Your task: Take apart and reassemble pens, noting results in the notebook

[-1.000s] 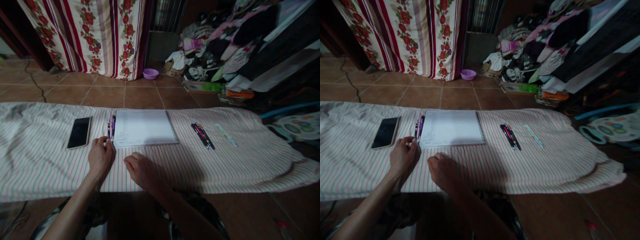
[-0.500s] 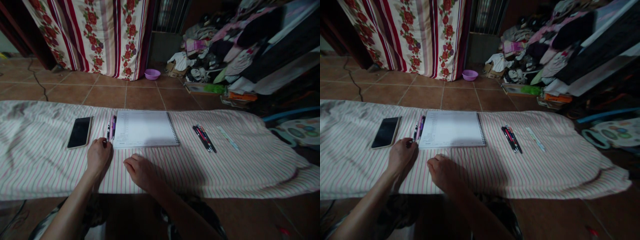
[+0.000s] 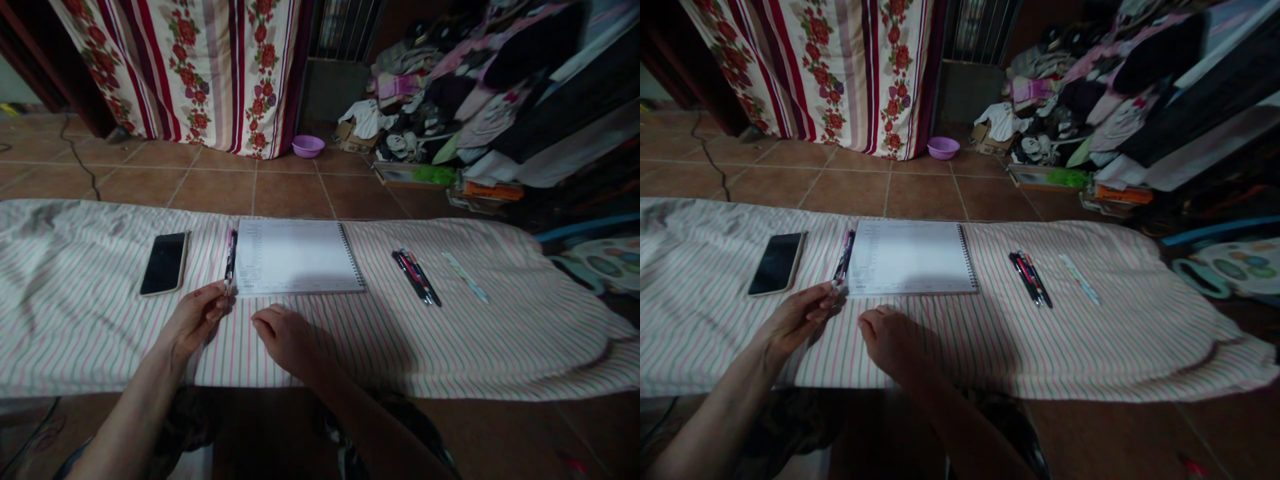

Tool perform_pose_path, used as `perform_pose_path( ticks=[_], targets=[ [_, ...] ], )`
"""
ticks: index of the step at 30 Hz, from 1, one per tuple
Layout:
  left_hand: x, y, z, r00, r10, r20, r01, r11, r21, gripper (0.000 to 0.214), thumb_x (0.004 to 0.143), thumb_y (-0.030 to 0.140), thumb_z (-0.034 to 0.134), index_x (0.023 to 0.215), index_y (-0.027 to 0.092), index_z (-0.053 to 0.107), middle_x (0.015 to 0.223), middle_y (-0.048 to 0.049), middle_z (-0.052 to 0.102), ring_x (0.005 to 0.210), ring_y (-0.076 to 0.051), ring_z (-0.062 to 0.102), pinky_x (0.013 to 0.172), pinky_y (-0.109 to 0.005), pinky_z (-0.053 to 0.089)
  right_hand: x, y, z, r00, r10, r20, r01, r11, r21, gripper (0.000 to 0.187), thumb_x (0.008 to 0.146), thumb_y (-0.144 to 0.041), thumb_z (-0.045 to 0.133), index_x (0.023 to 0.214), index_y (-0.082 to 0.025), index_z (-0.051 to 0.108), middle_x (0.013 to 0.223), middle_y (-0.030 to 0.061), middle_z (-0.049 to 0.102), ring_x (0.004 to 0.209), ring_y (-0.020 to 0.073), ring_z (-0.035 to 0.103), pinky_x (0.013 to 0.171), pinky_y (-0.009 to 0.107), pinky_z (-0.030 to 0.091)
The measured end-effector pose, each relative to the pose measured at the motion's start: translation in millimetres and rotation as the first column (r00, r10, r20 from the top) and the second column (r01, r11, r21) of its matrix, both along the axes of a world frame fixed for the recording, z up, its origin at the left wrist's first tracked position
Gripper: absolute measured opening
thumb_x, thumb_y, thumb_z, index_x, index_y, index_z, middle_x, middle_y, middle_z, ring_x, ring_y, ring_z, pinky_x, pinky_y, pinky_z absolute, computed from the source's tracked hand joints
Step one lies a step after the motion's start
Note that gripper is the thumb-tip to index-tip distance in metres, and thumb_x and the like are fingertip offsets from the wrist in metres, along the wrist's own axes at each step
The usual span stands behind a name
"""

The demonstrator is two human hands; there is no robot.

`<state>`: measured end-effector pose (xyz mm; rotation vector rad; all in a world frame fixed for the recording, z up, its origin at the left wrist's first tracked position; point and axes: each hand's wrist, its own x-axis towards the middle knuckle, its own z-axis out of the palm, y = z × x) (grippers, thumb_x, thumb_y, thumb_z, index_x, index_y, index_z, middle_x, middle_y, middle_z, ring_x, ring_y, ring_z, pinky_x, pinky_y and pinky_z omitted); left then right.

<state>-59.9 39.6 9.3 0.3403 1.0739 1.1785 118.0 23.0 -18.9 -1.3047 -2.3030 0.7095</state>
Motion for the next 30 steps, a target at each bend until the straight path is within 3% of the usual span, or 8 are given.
perform_pose_path(
  ticks=[3,6,9,12,17,24,30],
  targets=[
    [8.7,-6.5,4.9,0.998,-0.011,0.055,0.01,1.0,0.019,0.014,0.066,0.007,0.064,0.08,0.006,0.064,0.058,-0.0007,0.052,0.044,-0.002,0.04,0.032,-0.009,0.028,-1.2,3.0,2.0,0.992,-0.048,-0.113,0.044,0.998,-0.038,0.019,0.086,-0.02,0.046,0.079,-0.018,0.064,0.078,0.0044,0.066,0.075,0.0149,0.059,0.069,0.025,0.041],
    [17.6,-13.3,4.9,0.997,-0.045,0.062,0.043,0.998,0.034,0.015,0.061,0.008,0.07,0.074,0.009,0.063,0.058,0.001,0.052,0.047,-0.004,0.044,0.041,-0.012,0.04,-3.0,4.7,1.7,0.952,-0.138,-0.272,0.1,0.984,-0.15,0.019,0.084,-0.02,0.045,0.08,-0.018,0.063,0.073,0.0027,0.066,0.069,0.0138,0.061,0.063,0.024,0.044],
    [26.0,-17.7,-2.1,0.991,-0.13,0.02,0.129,0.99,0.063,0.019,0.06,0.019,0.076,0.066,0.011,0.06,0.054,0.0019,0.051,0.043,-0.002,0.038,0.032,-0.011,0.023,-5.7,5.5,-2.8,0.839,-0.266,-0.474,0.085,0.926,-0.368,0.022,0.084,-0.024,0.04,0.09,-0.018,0.061,0.074,0.0021,0.067,0.061,0.0119,0.062,0.051,0.021,0.047],
    [34.1,-19.1,-12.6,0.994,-0.106,0.004,0.105,0.99,0.1,0.025,0.056,0.02,0.079,0.071,0.01,0.062,0.052,0.0032,0.05,0.041,-0.001,0.034,0.032,-0.011,0.018,-6.9,6.7,-5.6,0.728,-0.349,-0.59,0.055,0.888,-0.456,0.025,0.084,-0.031,0.041,0.093,-0.018,0.061,0.073,0.0018,0.067,0.061,0.0121,0.064,0.047,0.021,0.049],
    [45.8,-18.7,-20.9,0.997,-0.082,0.015,0.079,0.987,0.14,0.023,0.058,0.018,0.078,0.076,0.01,0.065,0.054,0.0028,0.054,0.041,0.0,0.034,0.036,-0.011,0.023,-2.6,8.0,3.2,0.66,-0.432,-0.615,0.055,0.844,-0.534,0.023,0.078,-0.031,0.048,0.088,-0.017,0.063,0.065,0.0001,0.065,0.059,0.0122,0.063,0.051,0.022,0.051],
    [58.8,-19.4,-14.2,0.999,-0.044,-0.006,0.044,0.993,0.112,0.027,0.053,0.017,0.081,0.074,0.012,0.065,0.059,-0.0007,0.061,0.058,-0.01,0.059,0.053,-0.019,0.046,6.7,4.6,7.2,0.589,-0.456,-0.668,0.041,0.842,-0.538,0.019,0.075,-0.028,0.055,0.087,-0.017,0.064,0.067,0.0002,0.065,0.059,0.0112,0.06,0.056,0.024,0.049],
    [66.5,-20.6,-14.5,0.995,-0.098,-0.002,0.098,0.989,0.114,0.029,0.055,0.02,0.08,0.078,0.013,0.064,0.058,-0.0001,0.062,0.058,-0.01,0.058,0.058,-0.019,0.047,15.0,3.7,9.5,0.484,-0.59,-0.646,0.08,0.765,-0.639,0.017,0.073,-0.031,0.061,0.078,-0.016,0.065,0.057,-0.0022,0.061,0.052,0.0089,0.055,0.053,0.022,0.046]
  ],
)
